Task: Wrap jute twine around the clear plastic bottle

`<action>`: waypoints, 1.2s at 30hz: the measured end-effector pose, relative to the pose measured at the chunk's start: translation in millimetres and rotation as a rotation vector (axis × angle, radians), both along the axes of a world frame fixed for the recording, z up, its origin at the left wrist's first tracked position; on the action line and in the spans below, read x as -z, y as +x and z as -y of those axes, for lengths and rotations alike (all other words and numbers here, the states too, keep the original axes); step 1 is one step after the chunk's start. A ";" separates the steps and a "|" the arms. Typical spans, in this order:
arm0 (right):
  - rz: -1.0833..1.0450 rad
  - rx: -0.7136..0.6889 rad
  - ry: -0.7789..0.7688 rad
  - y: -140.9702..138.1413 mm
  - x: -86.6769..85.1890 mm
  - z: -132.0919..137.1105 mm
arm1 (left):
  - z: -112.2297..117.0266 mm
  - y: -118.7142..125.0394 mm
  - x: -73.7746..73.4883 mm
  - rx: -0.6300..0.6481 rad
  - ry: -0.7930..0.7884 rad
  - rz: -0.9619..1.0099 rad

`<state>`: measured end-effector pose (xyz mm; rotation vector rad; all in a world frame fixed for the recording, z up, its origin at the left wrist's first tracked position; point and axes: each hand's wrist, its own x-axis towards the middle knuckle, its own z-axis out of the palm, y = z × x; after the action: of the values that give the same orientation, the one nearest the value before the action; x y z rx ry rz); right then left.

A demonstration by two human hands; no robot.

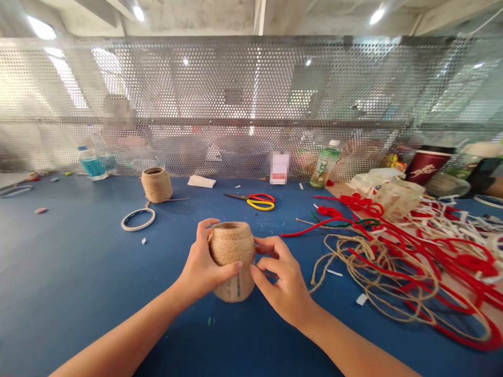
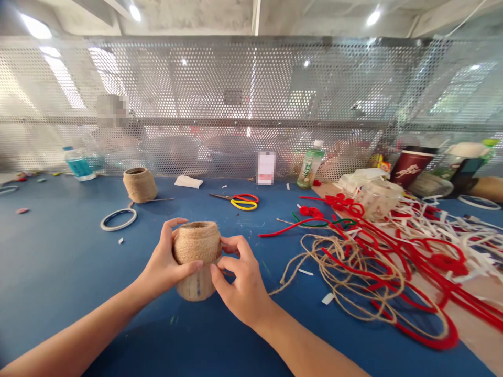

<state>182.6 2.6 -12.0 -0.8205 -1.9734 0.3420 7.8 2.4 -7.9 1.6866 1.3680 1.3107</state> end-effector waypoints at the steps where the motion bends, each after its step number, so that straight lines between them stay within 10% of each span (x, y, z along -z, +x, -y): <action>1: 0.002 -0.002 -0.001 0.1 0.2 0.2 | 0.0 0.1 0.0 0.004 0.004 0.001; 36: -0.015 -0.043 0.053 -1.1 -0.8 2.8 | 0.5 2.9 -0.5 0.053 -0.029 0.122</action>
<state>181.5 -0.2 -11.2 -0.7403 -1.9801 0.3185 10.6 1.8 -7.4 1.5858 1.2578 1.3353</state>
